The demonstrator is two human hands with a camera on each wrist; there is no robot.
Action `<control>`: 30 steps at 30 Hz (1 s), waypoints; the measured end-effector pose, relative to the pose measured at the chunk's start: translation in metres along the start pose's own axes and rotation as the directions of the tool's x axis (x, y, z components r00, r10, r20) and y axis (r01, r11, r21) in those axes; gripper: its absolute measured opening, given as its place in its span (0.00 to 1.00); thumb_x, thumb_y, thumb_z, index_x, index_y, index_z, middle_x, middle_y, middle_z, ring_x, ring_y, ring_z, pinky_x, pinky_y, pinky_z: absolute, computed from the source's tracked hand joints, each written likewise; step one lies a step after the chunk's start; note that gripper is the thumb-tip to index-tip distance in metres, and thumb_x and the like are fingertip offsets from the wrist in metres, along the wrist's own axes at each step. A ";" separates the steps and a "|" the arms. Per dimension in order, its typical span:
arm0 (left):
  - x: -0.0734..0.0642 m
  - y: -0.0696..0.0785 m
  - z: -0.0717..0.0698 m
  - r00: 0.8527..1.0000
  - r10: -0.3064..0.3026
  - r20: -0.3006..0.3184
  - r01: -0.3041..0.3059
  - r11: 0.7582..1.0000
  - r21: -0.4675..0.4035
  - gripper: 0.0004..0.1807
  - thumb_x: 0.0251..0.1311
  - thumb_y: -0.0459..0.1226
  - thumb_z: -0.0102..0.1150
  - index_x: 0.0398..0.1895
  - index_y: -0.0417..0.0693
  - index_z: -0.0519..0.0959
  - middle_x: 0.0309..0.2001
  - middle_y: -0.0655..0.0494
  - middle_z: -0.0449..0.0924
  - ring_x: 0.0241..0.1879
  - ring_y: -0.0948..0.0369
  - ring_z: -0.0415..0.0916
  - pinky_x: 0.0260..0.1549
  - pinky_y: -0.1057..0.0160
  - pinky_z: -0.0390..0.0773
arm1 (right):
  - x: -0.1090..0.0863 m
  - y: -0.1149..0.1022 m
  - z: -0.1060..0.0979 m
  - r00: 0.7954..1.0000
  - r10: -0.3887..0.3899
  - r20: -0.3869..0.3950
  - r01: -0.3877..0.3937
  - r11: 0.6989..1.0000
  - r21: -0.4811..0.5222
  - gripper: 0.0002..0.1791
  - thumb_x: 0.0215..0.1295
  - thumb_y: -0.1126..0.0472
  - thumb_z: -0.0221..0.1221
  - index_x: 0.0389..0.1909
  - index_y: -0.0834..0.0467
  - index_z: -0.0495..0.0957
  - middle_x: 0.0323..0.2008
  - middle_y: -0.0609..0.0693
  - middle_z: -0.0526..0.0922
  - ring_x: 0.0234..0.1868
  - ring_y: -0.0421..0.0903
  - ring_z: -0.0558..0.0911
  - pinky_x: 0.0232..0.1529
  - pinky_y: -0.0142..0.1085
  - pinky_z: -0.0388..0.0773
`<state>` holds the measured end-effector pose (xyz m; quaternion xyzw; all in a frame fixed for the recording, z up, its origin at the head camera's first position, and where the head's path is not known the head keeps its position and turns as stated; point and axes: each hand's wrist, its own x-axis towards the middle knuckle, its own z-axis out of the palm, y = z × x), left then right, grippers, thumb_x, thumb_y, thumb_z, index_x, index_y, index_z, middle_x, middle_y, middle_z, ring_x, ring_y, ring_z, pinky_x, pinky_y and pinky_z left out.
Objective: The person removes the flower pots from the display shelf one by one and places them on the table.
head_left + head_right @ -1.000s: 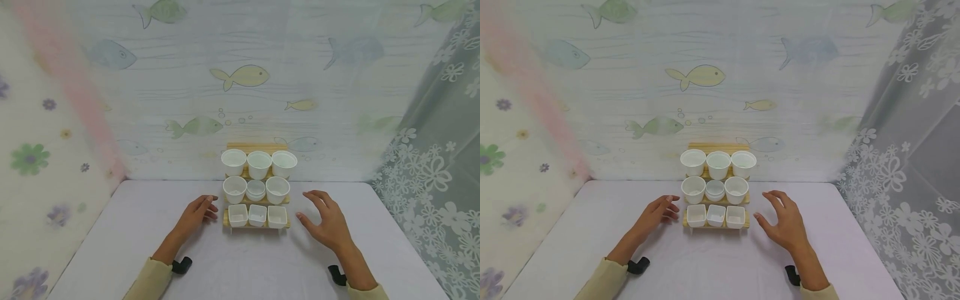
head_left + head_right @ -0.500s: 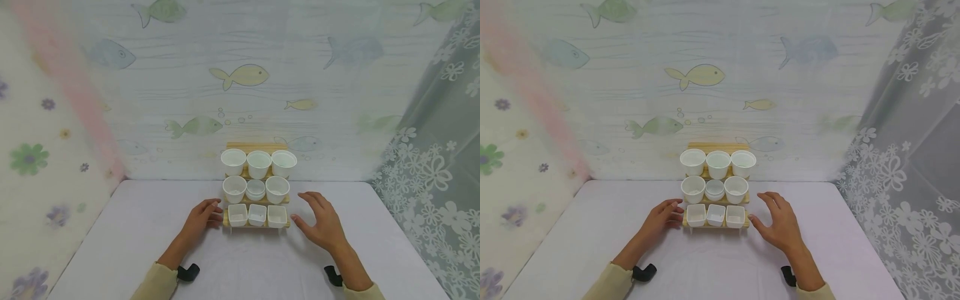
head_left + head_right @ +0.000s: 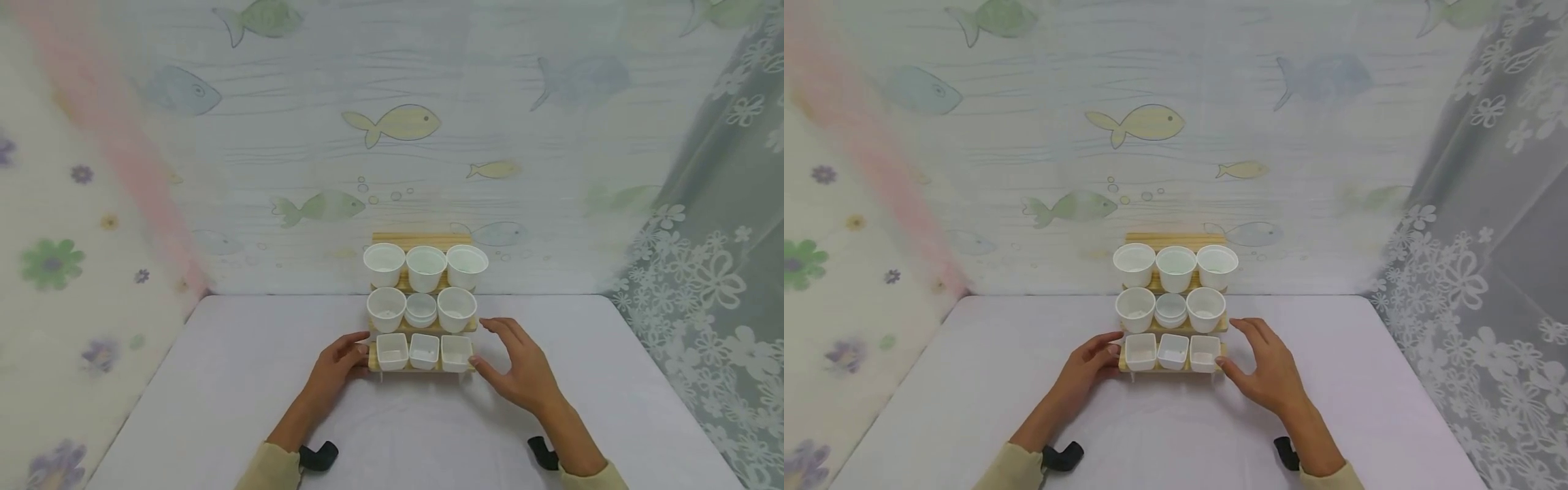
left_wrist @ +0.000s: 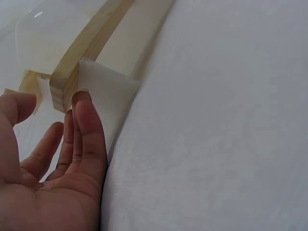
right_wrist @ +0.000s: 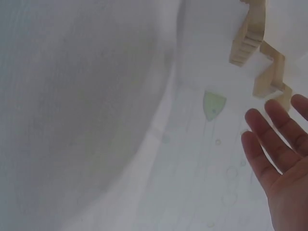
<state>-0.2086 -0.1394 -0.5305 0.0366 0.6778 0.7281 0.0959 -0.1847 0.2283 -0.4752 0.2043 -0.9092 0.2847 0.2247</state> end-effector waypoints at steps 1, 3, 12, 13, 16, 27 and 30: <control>0.000 -0.001 0.001 1.000 0.008 0.002 -0.008 1.000 0.002 0.23 0.78 0.40 0.61 0.72 0.46 0.75 0.57 0.43 0.82 0.51 0.53 0.84 0.49 0.61 0.87 | 0.000 0.000 0.000 1.000 -0.004 0.003 0.004 1.000 0.008 0.36 0.60 0.51 0.77 0.68 0.54 0.77 0.62 0.48 0.80 0.61 0.52 0.82 0.59 0.56 0.83; 0.000 -0.002 0.002 1.000 0.022 0.005 -0.022 1.000 0.019 0.22 0.77 0.40 0.61 0.71 0.47 0.76 0.57 0.44 0.82 0.50 0.53 0.84 0.49 0.61 0.86 | 0.000 0.000 0.000 1.000 -0.013 0.010 0.012 1.000 0.022 0.36 0.59 0.52 0.77 0.68 0.54 0.77 0.62 0.47 0.81 0.61 0.50 0.82 0.59 0.55 0.83; 0.001 -0.004 -0.001 0.997 0.069 0.031 -0.072 0.991 0.109 0.21 0.75 0.38 0.64 0.68 0.45 0.79 0.57 0.43 0.81 0.49 0.56 0.84 0.48 0.62 0.86 | 0.001 -0.001 0.002 0.999 -0.035 0.010 0.035 0.999 0.041 0.38 0.57 0.53 0.79 0.68 0.55 0.76 0.60 0.46 0.81 0.58 0.46 0.81 0.57 0.52 0.82; 0.001 -0.004 -0.001 0.997 0.069 0.035 -0.073 0.991 0.112 0.21 0.75 0.38 0.64 0.67 0.45 0.79 0.58 0.43 0.81 0.49 0.56 0.84 0.48 0.62 0.87 | 0.001 -0.002 0.002 0.999 -0.036 0.011 0.036 0.998 0.044 0.38 0.57 0.53 0.79 0.67 0.55 0.76 0.60 0.47 0.81 0.58 0.46 0.81 0.56 0.52 0.83; 0.000 -0.003 -0.003 0.997 0.067 0.045 -0.072 0.992 0.109 0.20 0.75 0.38 0.64 0.67 0.43 0.79 0.59 0.43 0.81 0.49 0.57 0.84 0.47 0.62 0.87 | 0.001 -0.004 0.003 0.999 -0.040 0.020 0.038 0.998 0.058 0.38 0.56 0.53 0.79 0.66 0.56 0.76 0.59 0.48 0.81 0.56 0.45 0.81 0.54 0.50 0.84; 0.000 -0.004 -0.004 0.994 0.083 0.067 -0.089 0.992 0.087 0.20 0.75 0.37 0.64 0.67 0.42 0.79 0.59 0.42 0.82 0.47 0.57 0.85 0.45 0.62 0.87 | 0.001 -0.006 0.008 0.994 -0.101 0.041 0.093 0.984 0.152 0.36 0.56 0.56 0.79 0.64 0.59 0.76 0.54 0.46 0.82 0.53 0.49 0.83 0.48 0.49 0.85; 0.002 -0.005 -0.003 0.993 0.092 0.068 -0.097 0.993 0.072 0.20 0.75 0.36 0.64 0.66 0.42 0.79 0.59 0.42 0.82 0.45 0.57 0.85 0.45 0.62 0.87 | 0.001 -0.005 0.009 0.993 -0.112 0.044 0.103 0.981 0.167 0.36 0.56 0.57 0.79 0.64 0.58 0.76 0.54 0.45 0.82 0.53 0.48 0.83 0.48 0.49 0.86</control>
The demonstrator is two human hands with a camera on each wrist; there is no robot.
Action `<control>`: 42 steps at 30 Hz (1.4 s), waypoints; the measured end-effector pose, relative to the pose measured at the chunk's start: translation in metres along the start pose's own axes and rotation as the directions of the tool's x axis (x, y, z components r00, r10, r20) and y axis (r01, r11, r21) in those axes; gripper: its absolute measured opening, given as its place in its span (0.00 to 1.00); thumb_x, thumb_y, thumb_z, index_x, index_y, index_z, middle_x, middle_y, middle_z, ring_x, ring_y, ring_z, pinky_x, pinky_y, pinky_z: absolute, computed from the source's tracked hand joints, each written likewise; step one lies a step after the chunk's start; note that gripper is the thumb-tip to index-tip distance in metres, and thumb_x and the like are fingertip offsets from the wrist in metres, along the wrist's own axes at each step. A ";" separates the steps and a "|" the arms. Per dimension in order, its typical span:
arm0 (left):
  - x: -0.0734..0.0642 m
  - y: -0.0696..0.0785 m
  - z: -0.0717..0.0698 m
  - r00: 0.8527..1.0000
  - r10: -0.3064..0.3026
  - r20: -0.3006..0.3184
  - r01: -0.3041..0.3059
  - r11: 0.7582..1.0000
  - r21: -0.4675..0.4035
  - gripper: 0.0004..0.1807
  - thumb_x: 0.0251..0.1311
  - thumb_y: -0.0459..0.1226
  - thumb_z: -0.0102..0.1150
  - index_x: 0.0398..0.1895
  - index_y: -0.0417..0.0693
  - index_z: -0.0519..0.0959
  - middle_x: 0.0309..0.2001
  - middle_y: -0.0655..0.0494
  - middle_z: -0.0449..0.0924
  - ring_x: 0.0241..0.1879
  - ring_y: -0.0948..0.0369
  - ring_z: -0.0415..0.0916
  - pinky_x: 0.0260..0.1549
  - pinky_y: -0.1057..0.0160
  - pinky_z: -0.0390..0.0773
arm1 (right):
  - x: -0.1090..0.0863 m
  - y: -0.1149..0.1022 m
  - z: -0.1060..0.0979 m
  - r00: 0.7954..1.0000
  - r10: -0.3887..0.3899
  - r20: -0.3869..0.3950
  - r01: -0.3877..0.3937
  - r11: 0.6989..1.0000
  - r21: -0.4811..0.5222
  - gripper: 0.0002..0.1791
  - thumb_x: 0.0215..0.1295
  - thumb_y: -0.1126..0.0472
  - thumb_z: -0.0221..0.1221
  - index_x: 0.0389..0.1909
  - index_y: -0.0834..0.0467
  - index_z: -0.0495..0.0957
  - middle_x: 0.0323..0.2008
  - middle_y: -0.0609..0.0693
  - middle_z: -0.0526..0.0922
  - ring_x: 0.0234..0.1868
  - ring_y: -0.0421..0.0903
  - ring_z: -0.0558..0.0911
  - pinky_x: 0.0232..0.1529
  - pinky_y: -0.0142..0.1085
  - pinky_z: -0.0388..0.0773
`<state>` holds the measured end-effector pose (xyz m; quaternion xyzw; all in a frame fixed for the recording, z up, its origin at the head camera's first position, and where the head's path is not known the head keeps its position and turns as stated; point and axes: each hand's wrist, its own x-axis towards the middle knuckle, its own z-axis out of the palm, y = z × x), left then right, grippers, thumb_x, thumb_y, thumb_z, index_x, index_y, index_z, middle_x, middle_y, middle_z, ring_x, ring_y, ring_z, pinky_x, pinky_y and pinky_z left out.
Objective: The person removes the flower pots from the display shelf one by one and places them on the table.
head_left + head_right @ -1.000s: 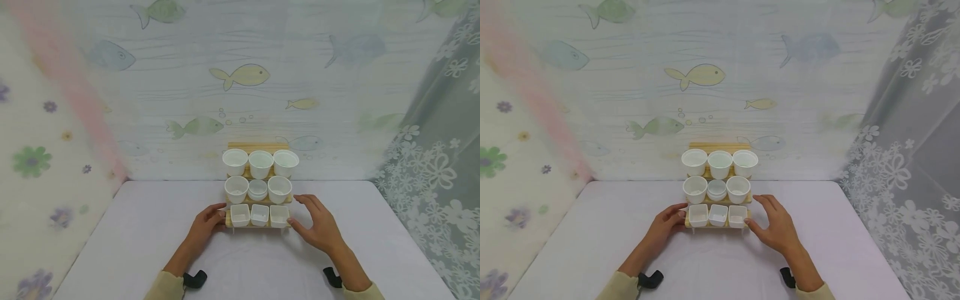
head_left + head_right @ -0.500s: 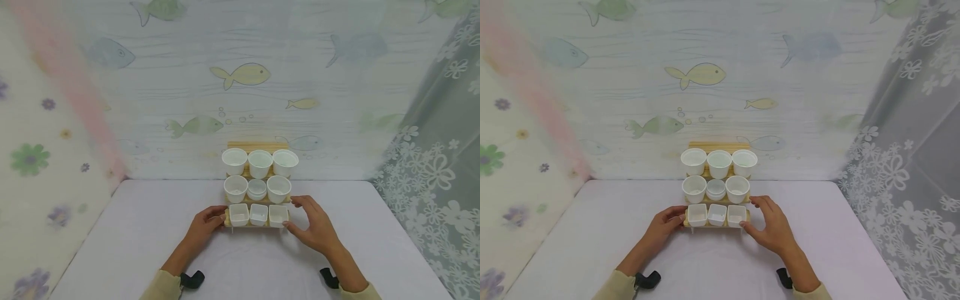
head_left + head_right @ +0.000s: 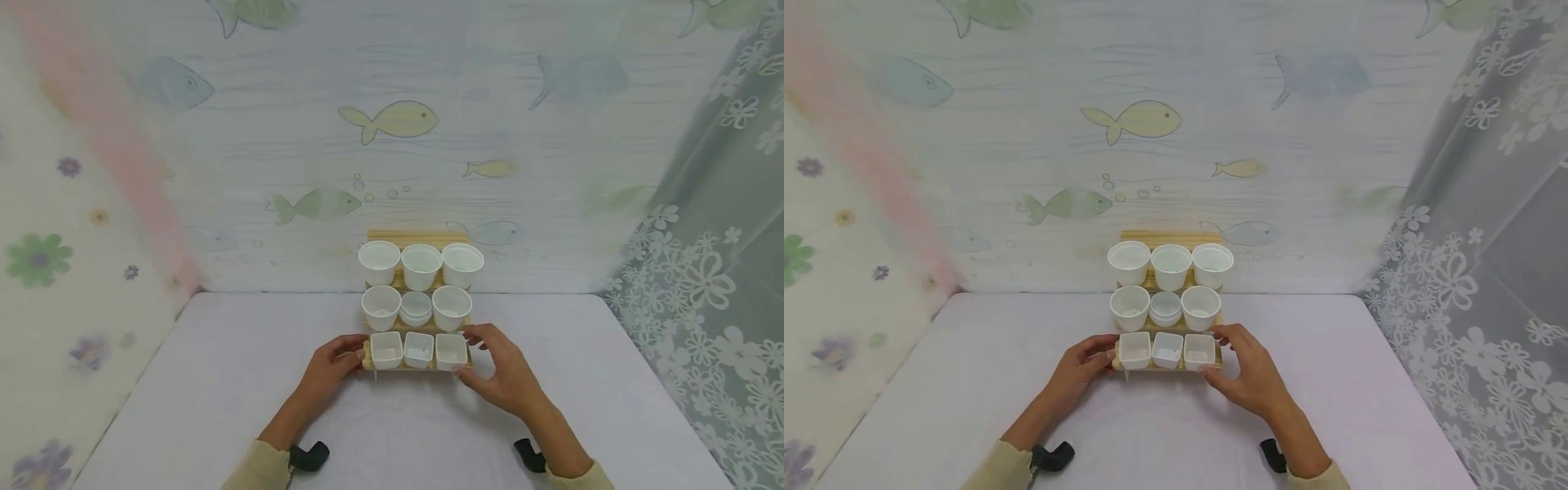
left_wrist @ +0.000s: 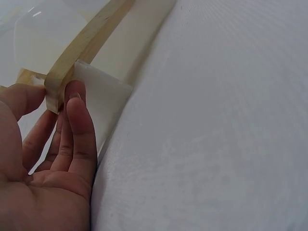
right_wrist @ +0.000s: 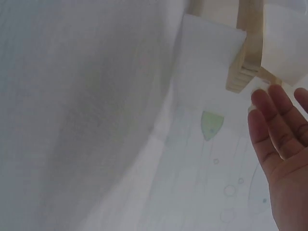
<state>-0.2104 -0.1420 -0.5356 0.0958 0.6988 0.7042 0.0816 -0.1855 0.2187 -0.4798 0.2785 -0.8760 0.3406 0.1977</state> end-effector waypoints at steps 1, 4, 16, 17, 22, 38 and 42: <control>0.000 0.000 0.000 1.000 0.003 0.000 -0.003 1.000 -0.003 0.20 0.75 0.36 0.64 0.66 0.43 0.80 0.59 0.42 0.82 0.45 0.57 0.85 0.45 0.62 0.87 | 0.000 0.000 0.000 1.000 -0.004 0.002 0.004 1.000 0.003 0.37 0.55 0.57 0.80 0.65 0.58 0.76 0.55 0.45 0.82 0.53 0.47 0.83 0.48 0.49 0.86; 0.001 0.000 0.000 1.000 0.008 0.004 -0.008 1.000 -0.002 0.19 0.75 0.37 0.65 0.66 0.44 0.80 0.59 0.43 0.82 0.46 0.58 0.85 0.45 0.62 0.87 | 0.000 0.000 0.001 1.000 -0.015 0.005 0.015 1.000 0.010 0.37 0.54 0.57 0.80 0.65 0.58 0.76 0.54 0.45 0.82 0.53 0.47 0.83 0.47 0.49 0.86; 0.001 0.000 0.000 1.000 0.010 0.003 -0.010 1.000 0.007 0.19 0.74 0.37 0.65 0.65 0.44 0.80 0.60 0.43 0.82 0.48 0.57 0.85 0.46 0.62 0.87 | 0.000 -0.004 0.005 0.999 0.008 0.034 -0.008 1.000 0.009 0.37 0.57 0.58 0.80 0.66 0.57 0.76 0.54 0.46 0.82 0.51 0.41 0.82 0.46 0.48 0.87; 0.000 0.000 -0.001 1.000 0.010 0.003 -0.011 1.000 0.005 0.19 0.74 0.37 0.65 0.65 0.44 0.80 0.60 0.43 0.82 0.48 0.57 0.85 0.46 0.62 0.87 | 0.000 -0.004 0.005 0.999 0.008 0.034 -0.009 1.000 0.009 0.37 0.57 0.59 0.80 0.66 0.57 0.76 0.53 0.46 0.82 0.50 0.40 0.82 0.46 0.48 0.87; 0.000 0.001 -0.001 1.000 0.016 0.000 -0.016 1.000 0.013 0.19 0.74 0.37 0.65 0.65 0.44 0.81 0.59 0.43 0.83 0.47 0.57 0.85 0.46 0.62 0.87 | 0.001 -0.005 0.005 0.999 -0.010 0.035 0.010 1.000 0.005 0.37 0.56 0.61 0.80 0.65 0.59 0.76 0.52 0.47 0.82 0.48 0.40 0.82 0.45 0.47 0.87; -0.002 -0.004 -0.002 1.000 0.018 -0.001 -0.018 0.999 0.033 0.21 0.74 0.37 0.65 0.66 0.41 0.79 0.58 0.42 0.83 0.44 0.58 0.85 0.45 0.63 0.87 | 0.001 -0.004 0.000 0.997 -0.077 0.006 0.076 0.996 0.049 0.34 0.52 0.66 0.81 0.59 0.63 0.76 0.47 0.49 0.82 0.43 0.42 0.84 0.45 0.39 0.88; -0.001 -0.004 -0.002 1.000 0.027 0.005 -0.027 0.999 0.028 0.21 0.74 0.37 0.65 0.67 0.41 0.79 0.58 0.41 0.83 0.45 0.58 0.85 0.46 0.62 0.87 | 0.001 -0.005 -0.004 0.996 -0.094 -0.003 0.094 0.994 0.051 0.33 0.51 0.66 0.81 0.57 0.64 0.76 0.48 0.49 0.83 0.44 0.43 0.84 0.45 0.38 0.87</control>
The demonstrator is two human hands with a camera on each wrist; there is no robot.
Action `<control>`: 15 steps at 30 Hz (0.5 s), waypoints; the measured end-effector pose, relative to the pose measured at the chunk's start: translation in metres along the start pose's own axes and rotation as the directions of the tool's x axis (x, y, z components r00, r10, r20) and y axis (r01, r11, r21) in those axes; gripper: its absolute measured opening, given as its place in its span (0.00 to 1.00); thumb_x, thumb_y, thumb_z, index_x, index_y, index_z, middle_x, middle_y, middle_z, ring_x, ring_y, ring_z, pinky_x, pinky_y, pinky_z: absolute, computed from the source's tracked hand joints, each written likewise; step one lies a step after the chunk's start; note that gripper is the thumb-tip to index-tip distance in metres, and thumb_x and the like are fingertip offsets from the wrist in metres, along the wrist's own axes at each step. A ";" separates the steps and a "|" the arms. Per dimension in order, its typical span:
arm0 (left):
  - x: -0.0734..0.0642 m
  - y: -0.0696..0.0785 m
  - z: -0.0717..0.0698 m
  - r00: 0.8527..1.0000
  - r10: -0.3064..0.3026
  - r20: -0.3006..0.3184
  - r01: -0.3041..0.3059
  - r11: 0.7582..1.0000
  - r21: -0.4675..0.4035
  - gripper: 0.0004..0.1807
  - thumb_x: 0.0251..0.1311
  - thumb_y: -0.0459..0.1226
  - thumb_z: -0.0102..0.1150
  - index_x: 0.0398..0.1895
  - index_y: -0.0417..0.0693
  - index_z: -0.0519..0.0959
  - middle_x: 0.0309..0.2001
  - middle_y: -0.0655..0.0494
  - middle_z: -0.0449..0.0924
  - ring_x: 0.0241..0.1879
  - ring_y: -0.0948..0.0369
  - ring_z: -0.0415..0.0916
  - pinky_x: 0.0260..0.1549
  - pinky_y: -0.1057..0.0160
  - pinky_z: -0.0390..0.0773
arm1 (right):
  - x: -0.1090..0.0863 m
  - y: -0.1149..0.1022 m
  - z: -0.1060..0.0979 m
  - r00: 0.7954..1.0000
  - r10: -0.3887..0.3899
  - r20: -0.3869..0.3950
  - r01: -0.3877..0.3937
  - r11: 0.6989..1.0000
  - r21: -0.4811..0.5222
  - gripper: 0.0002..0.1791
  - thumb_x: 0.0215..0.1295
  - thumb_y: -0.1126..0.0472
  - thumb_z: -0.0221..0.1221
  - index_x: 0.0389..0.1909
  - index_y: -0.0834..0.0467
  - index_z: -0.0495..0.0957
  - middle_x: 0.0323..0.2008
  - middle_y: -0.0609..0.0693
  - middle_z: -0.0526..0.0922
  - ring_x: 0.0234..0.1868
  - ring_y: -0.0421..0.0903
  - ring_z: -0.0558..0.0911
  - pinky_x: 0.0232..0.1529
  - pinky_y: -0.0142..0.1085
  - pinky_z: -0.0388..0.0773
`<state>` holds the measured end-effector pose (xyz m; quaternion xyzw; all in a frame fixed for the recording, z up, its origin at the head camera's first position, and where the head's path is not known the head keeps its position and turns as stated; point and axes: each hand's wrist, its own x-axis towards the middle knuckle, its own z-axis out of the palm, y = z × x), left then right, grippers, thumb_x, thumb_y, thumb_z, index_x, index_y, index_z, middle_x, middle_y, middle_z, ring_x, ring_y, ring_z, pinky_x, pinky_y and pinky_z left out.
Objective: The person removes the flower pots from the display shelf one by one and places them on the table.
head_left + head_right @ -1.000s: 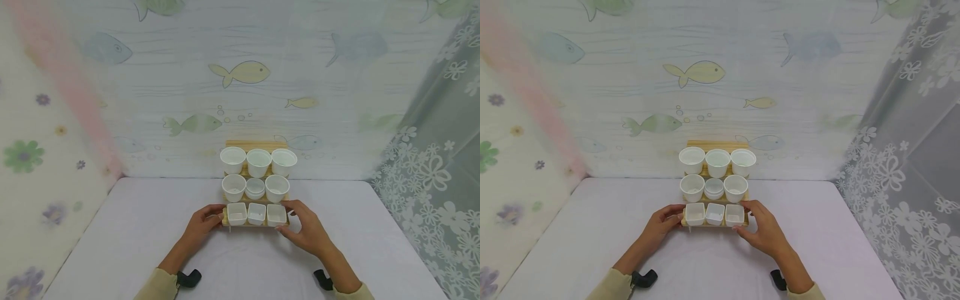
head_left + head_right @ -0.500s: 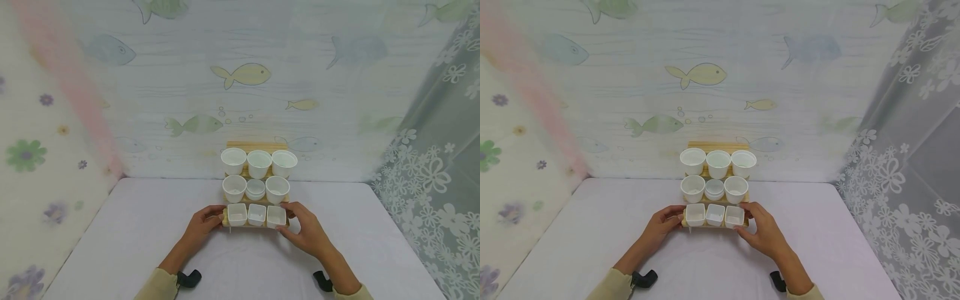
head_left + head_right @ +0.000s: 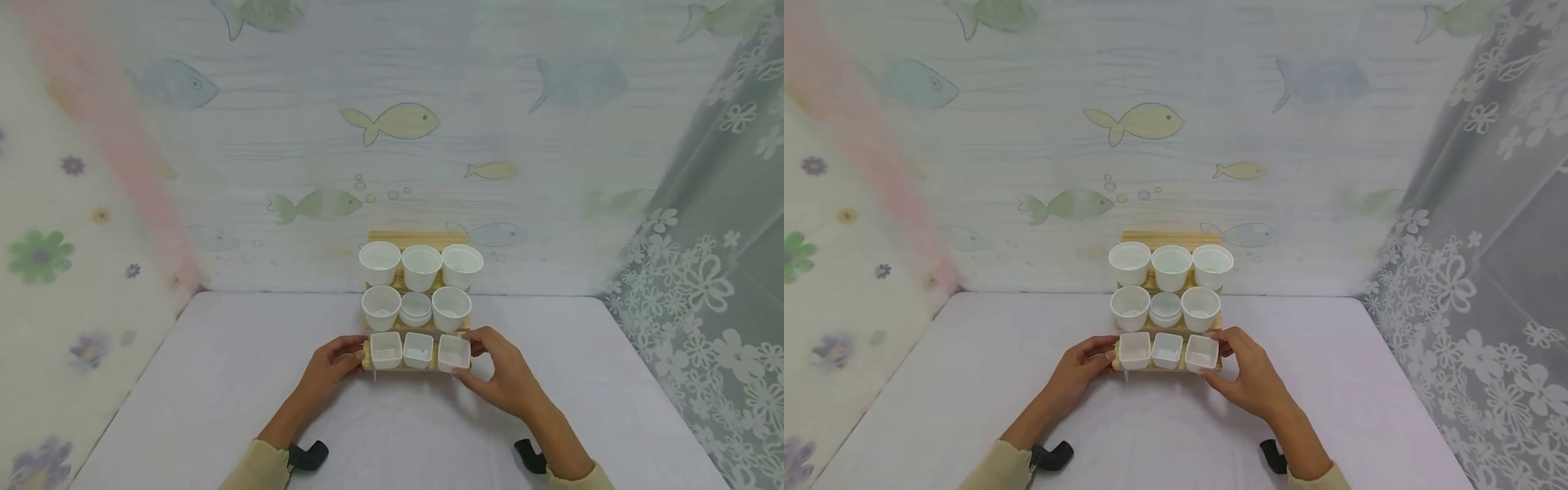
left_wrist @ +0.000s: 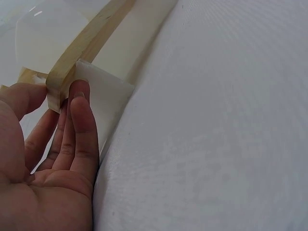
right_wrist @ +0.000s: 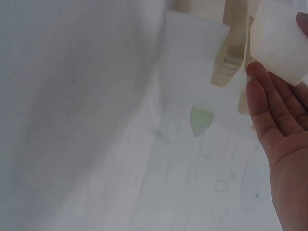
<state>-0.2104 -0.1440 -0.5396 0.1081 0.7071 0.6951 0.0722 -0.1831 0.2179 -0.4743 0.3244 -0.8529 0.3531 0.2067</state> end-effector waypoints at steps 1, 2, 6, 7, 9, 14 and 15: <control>0.000 0.000 0.000 1.000 -0.001 0.000 0.001 1.000 -0.001 0.21 0.74 0.37 0.65 0.67 0.41 0.79 0.58 0.41 0.83 0.45 0.58 0.85 0.46 0.62 0.87 | 0.000 0.000 -0.001 1.000 0.004 0.002 -0.004 1.000 0.003 0.33 0.51 0.66 0.81 0.57 0.63 0.76 0.48 0.49 0.83 0.44 0.43 0.84 0.45 0.37 0.87; 0.000 0.000 0.000 1.000 -0.003 -0.002 0.003 1.000 -0.003 0.21 0.74 0.37 0.65 0.67 0.41 0.79 0.58 0.41 0.83 0.45 0.58 0.85 0.46 0.63 0.87 | 0.001 -0.001 -0.002 1.000 0.011 0.008 -0.011 1.000 0.003 0.33 0.51 0.65 0.81 0.57 0.63 0.76 0.49 0.49 0.83 0.44 0.42 0.84 0.46 0.37 0.87; -0.002 0.001 0.000 1.000 -0.011 0.002 0.012 1.000 -0.026 0.22 0.74 0.37 0.65 0.67 0.40 0.78 0.58 0.41 0.83 0.47 0.59 0.85 0.47 0.62 0.87 | 0.001 -0.003 -0.005 0.998 0.054 0.028 -0.054 0.999 -0.003 0.34 0.51 0.62 0.82 0.56 0.59 0.76 0.49 0.45 0.82 0.45 0.40 0.83 0.47 0.38 0.87; -0.003 0.001 0.000 1.000 -0.012 0.006 0.012 0.999 -0.031 0.22 0.75 0.37 0.65 0.67 0.40 0.78 0.58 0.41 0.82 0.48 0.59 0.85 0.47 0.62 0.87 | 0.001 -0.004 -0.006 0.998 0.062 0.033 -0.062 0.998 -0.007 0.34 0.51 0.61 0.83 0.56 0.58 0.76 0.49 0.44 0.82 0.45 0.39 0.83 0.47 0.39 0.87; -0.003 0.002 0.000 1.000 -0.010 0.011 0.010 0.999 -0.041 0.22 0.75 0.37 0.64 0.68 0.40 0.77 0.59 0.41 0.82 0.49 0.58 0.85 0.48 0.61 0.87 | 0.001 -0.005 -0.006 0.996 0.078 0.044 -0.077 0.997 -0.012 0.34 0.51 0.59 0.83 0.56 0.56 0.76 0.49 0.42 0.82 0.45 0.38 0.82 0.47 0.40 0.87; -0.002 0.003 0.000 1.000 -0.005 0.020 0.006 0.999 -0.048 0.22 0.75 0.37 0.64 0.68 0.40 0.77 0.59 0.41 0.82 0.50 0.58 0.85 0.49 0.61 0.87 | 0.002 -0.010 -0.008 0.991 0.109 0.071 -0.110 0.994 0.004 0.34 0.51 0.56 0.83 0.55 0.51 0.75 0.49 0.38 0.81 0.45 0.36 0.81 0.48 0.42 0.87; -0.002 0.003 0.000 1.000 -0.002 0.022 0.003 0.999 -0.048 0.23 0.75 0.37 0.64 0.68 0.39 0.77 0.59 0.41 0.82 0.50 0.58 0.85 0.49 0.61 0.87 | 0.002 -0.011 -0.008 0.991 0.113 0.075 -0.115 0.993 0.012 0.34 0.50 0.56 0.84 0.55 0.51 0.75 0.49 0.38 0.81 0.45 0.37 0.82 0.48 0.43 0.87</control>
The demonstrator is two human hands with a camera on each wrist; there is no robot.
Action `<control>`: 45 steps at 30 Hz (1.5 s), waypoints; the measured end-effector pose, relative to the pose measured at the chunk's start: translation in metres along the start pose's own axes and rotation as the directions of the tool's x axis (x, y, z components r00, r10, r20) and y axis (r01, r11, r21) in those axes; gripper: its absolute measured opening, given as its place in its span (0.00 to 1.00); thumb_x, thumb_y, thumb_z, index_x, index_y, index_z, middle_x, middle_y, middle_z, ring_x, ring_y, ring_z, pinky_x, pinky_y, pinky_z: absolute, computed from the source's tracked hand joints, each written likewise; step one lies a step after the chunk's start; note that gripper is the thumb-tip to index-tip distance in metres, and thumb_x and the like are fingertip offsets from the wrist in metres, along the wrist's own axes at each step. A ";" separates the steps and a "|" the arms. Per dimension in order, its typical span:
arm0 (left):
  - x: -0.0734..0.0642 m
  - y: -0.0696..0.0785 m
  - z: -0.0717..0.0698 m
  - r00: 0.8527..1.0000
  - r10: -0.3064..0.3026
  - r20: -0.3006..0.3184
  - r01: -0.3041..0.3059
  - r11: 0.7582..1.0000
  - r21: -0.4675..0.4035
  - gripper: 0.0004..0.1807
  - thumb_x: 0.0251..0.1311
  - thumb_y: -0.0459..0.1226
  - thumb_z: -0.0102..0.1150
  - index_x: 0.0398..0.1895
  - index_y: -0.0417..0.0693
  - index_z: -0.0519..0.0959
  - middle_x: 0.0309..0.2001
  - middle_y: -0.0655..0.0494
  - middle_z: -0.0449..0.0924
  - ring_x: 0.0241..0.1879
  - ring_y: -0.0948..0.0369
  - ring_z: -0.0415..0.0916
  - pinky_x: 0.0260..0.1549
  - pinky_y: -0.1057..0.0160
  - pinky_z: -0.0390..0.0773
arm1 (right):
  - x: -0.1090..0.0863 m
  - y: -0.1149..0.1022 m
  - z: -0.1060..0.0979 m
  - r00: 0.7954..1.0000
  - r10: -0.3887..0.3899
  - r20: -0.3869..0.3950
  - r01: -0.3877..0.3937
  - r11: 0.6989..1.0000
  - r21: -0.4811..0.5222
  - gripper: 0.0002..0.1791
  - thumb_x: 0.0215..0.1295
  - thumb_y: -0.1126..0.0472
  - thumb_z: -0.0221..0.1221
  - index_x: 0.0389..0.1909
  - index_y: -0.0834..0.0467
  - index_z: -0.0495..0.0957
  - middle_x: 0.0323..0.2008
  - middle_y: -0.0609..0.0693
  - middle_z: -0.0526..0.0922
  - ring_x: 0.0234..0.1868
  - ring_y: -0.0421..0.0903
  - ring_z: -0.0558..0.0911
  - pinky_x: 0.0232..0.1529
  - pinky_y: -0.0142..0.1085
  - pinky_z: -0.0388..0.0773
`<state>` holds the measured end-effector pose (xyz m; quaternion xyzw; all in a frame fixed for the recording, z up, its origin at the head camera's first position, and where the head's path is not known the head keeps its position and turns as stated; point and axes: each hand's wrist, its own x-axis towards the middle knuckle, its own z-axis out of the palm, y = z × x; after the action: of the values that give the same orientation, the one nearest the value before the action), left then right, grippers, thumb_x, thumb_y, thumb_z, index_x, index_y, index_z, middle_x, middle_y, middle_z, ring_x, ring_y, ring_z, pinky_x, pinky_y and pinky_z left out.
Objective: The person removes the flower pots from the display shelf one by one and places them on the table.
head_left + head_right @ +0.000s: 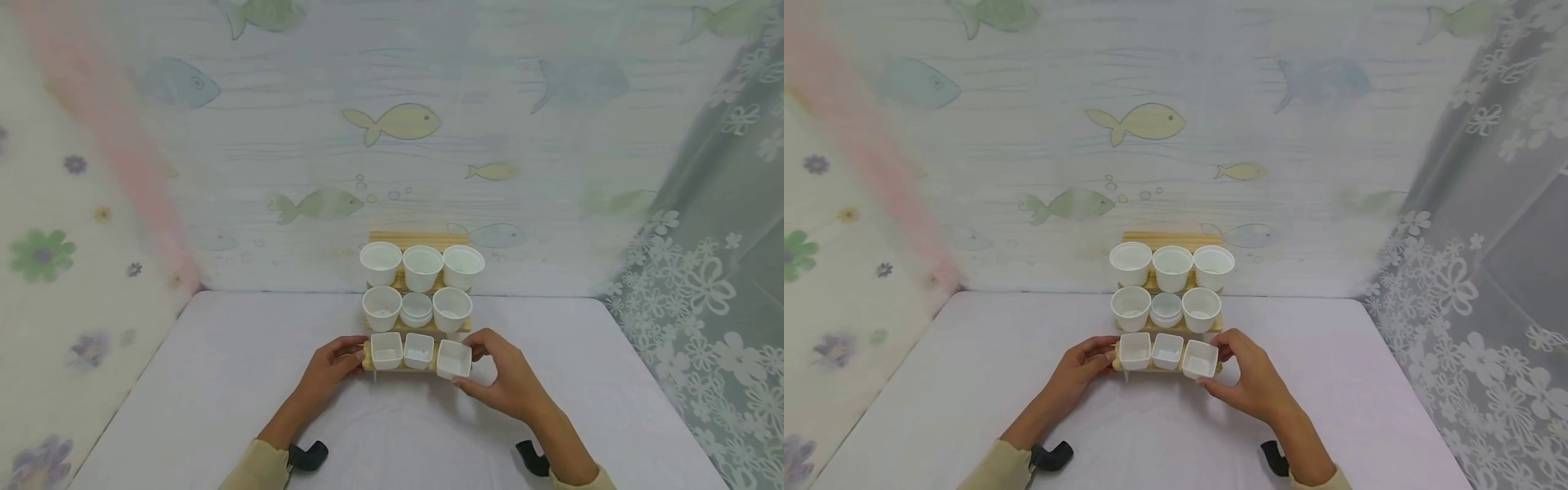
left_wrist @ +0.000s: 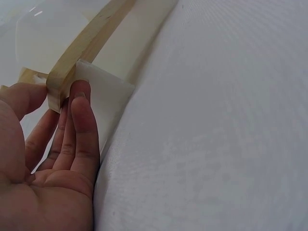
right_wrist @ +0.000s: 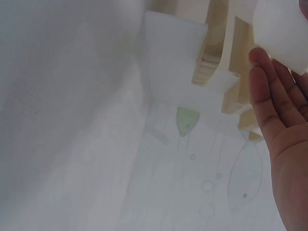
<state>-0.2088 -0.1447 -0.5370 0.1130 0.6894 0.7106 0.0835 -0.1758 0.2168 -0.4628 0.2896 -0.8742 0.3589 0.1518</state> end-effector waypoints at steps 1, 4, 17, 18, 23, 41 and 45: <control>0.000 0.000 0.000 1.000 -0.001 0.002 0.001 1.000 -0.002 0.23 0.75 0.37 0.65 0.68 0.39 0.77 0.59 0.41 0.82 0.50 0.58 0.85 0.49 0.61 0.87 | 0.000 -0.001 0.000 1.000 0.004 0.004 -0.004 1.000 0.006 0.35 0.50 0.56 0.84 0.55 0.51 0.75 0.49 0.38 0.81 0.45 0.36 0.82 0.48 0.43 0.87; 0.000 0.001 0.000 1.000 0.001 0.005 -0.001 1.000 0.004 0.23 0.75 0.37 0.64 0.69 0.38 0.76 0.59 0.40 0.82 0.50 0.59 0.85 0.49 0.61 0.87 | 0.000 -0.004 0.000 1.000 0.001 0.009 -0.001 1.000 0.025 0.35 0.49 0.56 0.84 0.55 0.50 0.75 0.49 0.37 0.81 0.45 0.36 0.82 0.48 0.40 0.87; 0.002 -0.001 0.001 1.000 0.008 0.002 -0.008 1.000 0.003 0.22 0.75 0.35 0.64 0.68 0.37 0.77 0.58 0.41 0.82 0.49 0.59 0.85 0.48 0.62 0.87 | 0.002 -0.013 0.002 0.996 -0.087 0.013 0.084 0.988 0.132 0.34 0.51 0.58 0.84 0.56 0.50 0.75 0.49 0.40 0.82 0.44 0.39 0.83 0.45 0.40 0.88; 0.002 -0.001 0.001 1.000 0.010 0.003 -0.010 1.000 0.002 0.22 0.75 0.35 0.64 0.68 0.36 0.77 0.58 0.40 0.82 0.49 0.59 0.85 0.48 0.62 0.87 | 0.002 -0.013 0.002 0.996 -0.094 0.010 0.092 0.987 0.134 0.35 0.51 0.58 0.84 0.56 0.51 0.75 0.49 0.41 0.82 0.44 0.39 0.83 0.44 0.40 0.88; 0.002 -0.001 0.001 1.000 0.012 0.003 -0.012 1.000 0.000 0.22 0.75 0.35 0.64 0.68 0.36 0.76 0.58 0.41 0.82 0.50 0.60 0.84 0.48 0.63 0.87 | 0.003 -0.015 0.002 0.993 -0.120 -0.008 0.120 0.985 0.122 0.36 0.48 0.58 0.85 0.56 0.52 0.76 0.48 0.42 0.83 0.43 0.40 0.83 0.43 0.40 0.87; 0.001 0.000 0.001 1.000 0.004 0.000 -0.004 1.000 0.002 0.22 0.75 0.35 0.64 0.68 0.38 0.77 0.58 0.41 0.82 0.49 0.58 0.85 0.48 0.61 0.87 | 0.003 -0.034 0.008 0.987 -0.157 0.041 0.147 0.971 0.187 0.33 0.52 0.56 0.83 0.55 0.51 0.75 0.47 0.41 0.82 0.43 0.39 0.83 0.43 0.38 0.87; 0.001 0.000 0.001 1.000 0.003 0.000 -0.003 1.000 -0.004 0.22 0.75 0.36 0.64 0.68 0.39 0.77 0.58 0.41 0.82 0.49 0.59 0.85 0.48 0.62 0.87 | 0.003 -0.036 0.012 0.981 -0.192 0.031 0.182 0.961 0.206 0.33 0.51 0.58 0.84 0.55 0.54 0.76 0.46 0.43 0.82 0.42 0.39 0.83 0.43 0.38 0.87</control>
<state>-0.2096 -0.1432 -0.5372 0.1139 0.6877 0.7122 0.0827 -0.1566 0.1866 -0.4505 0.3940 -0.8054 0.4225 0.1324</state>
